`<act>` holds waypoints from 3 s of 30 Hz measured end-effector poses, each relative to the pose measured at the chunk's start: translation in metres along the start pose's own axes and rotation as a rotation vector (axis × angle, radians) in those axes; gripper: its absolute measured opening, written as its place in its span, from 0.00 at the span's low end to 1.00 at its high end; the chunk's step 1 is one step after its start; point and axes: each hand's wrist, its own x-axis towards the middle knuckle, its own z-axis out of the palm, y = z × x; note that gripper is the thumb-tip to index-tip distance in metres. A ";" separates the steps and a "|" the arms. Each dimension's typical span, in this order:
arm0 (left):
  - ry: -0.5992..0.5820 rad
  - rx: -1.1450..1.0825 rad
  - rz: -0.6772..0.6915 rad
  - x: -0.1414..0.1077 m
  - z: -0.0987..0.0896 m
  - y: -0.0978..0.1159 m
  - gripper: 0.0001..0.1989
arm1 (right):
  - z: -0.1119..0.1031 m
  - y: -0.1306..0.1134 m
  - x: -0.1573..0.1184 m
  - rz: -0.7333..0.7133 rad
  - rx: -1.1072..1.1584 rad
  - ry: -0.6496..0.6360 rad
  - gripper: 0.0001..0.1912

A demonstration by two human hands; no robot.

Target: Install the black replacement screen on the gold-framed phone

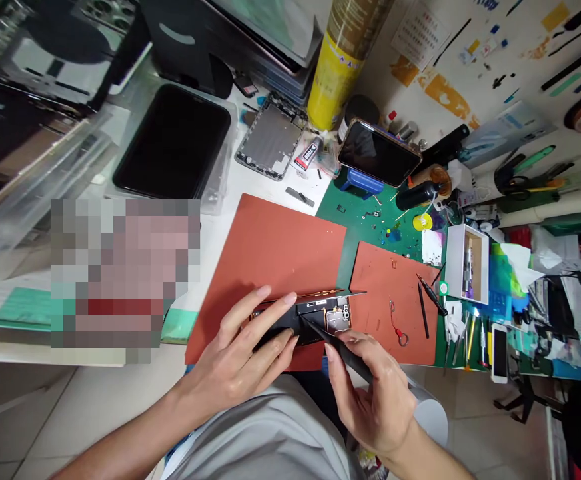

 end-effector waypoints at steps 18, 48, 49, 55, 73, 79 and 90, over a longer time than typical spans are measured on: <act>-0.001 0.004 -0.007 0.002 -0.002 0.001 0.04 | -0.004 -0.001 0.013 -0.040 -0.014 -0.122 0.22; -0.019 -0.074 0.002 -0.002 0.001 0.000 0.04 | -0.004 -0.007 0.059 -0.407 0.022 -0.286 0.07; -0.020 -0.073 0.000 -0.002 0.000 0.000 0.04 | -0.004 -0.007 0.058 -0.400 0.025 -0.280 0.07; -0.015 -0.078 0.000 -0.003 -0.001 0.000 0.06 | -0.004 -0.006 0.059 -0.387 0.012 -0.279 0.07; -0.019 -0.071 -0.005 -0.004 0.000 0.000 0.06 | -0.005 -0.008 0.062 -0.379 0.004 -0.298 0.08; -0.020 -0.079 0.000 -0.003 0.000 0.000 0.05 | -0.005 -0.007 0.061 -0.373 0.021 -0.314 0.08; -0.020 -0.064 0.008 -0.004 0.001 -0.002 0.08 | -0.004 -0.007 0.064 -0.396 -0.036 -0.270 0.11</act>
